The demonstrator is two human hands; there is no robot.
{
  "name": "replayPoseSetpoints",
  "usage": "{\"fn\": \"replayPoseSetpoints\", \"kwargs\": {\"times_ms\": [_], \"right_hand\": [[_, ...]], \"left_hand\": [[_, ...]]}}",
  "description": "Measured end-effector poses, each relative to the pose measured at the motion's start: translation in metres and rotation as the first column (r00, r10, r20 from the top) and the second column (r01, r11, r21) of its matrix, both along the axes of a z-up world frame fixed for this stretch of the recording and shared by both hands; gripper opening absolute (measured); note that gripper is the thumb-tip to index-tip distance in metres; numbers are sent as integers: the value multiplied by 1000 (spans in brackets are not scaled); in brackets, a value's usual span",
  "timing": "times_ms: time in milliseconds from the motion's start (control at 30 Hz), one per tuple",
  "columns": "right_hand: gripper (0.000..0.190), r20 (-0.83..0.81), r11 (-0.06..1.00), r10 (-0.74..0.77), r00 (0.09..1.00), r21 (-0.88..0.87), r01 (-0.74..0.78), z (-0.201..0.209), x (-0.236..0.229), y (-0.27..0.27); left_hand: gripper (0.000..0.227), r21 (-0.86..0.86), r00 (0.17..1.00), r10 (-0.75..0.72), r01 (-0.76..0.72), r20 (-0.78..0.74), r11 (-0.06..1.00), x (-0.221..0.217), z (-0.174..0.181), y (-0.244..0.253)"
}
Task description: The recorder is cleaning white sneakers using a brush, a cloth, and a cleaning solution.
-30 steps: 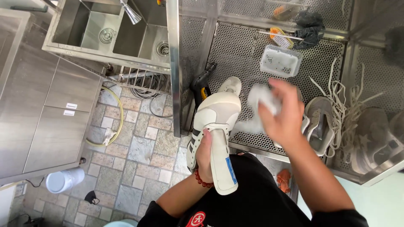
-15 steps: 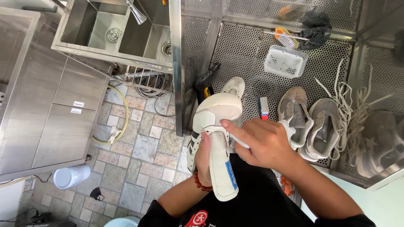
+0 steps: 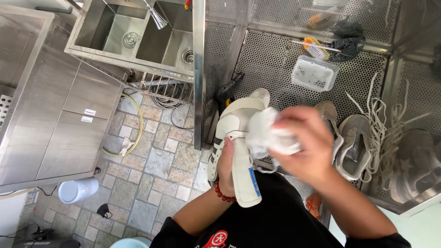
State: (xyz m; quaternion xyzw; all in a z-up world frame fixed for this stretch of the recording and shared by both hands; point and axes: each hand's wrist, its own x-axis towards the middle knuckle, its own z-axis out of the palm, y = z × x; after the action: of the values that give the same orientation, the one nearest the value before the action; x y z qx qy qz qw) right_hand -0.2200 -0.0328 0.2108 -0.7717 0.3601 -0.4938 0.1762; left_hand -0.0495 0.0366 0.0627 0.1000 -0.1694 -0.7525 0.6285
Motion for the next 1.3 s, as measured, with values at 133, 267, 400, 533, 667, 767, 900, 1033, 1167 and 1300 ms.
{"fn": "replayPoseSetpoints", "kwargs": {"times_ms": [133, 267, 400, 533, 667, 767, 900, 1033, 1167, 1300], "right_hand": [[51, -77, 982, 82, 994, -166, -94, -16, 14, -4], [64, -142, 983, 82, 987, -151, -103, -20, 8, -7], [79, -376, 991, 117, 919, -23, -135, -10, 13, -8], [78, -408, 978, 168, 898, -45, -203, -20, 15, -7], [73, -434, 964, 202, 878, -71, -256, -24, 13, -9], [70, -453, 967, 153, 878, -115, -228, -11, 10, -20], [67, -336, 991, 45, 941, -101, -83, -4, -10, -40], [52, -72, 965, 115, 991, 246, -94, -30, -39, -41], [36, 48, 896, 311, 949, 317, -310, -7, -29, -41], [33, -84, 970, 149, 985, -183, -163, 16, 23, -34]], "left_hand": [[63, 196, 980, -9, -31, 201, 980, -4, 59, -14], [59, 223, 980, 57, -100, 191, 970, 2, 29, -5], [59, 103, 987, 94, -109, 134, 989, 7, -9, 19], [58, 410, 956, 72, -190, 286, 892, 1, 79, 1], [58, 257, 938, 116, -206, 326, 944, 2, 60, 7], [55, 235, 943, 130, -207, 308, 950, 5, 47, 12], [53, 197, 905, 144, -239, 399, 951, 0, 45, 11], [53, 236, 957, 140, -201, 254, 951, -3, 49, -5], [55, 436, 980, 45, -128, 194, 891, -11, 72, -23], [52, 27, 837, 123, -162, 533, 986, -18, 49, -19]]}}
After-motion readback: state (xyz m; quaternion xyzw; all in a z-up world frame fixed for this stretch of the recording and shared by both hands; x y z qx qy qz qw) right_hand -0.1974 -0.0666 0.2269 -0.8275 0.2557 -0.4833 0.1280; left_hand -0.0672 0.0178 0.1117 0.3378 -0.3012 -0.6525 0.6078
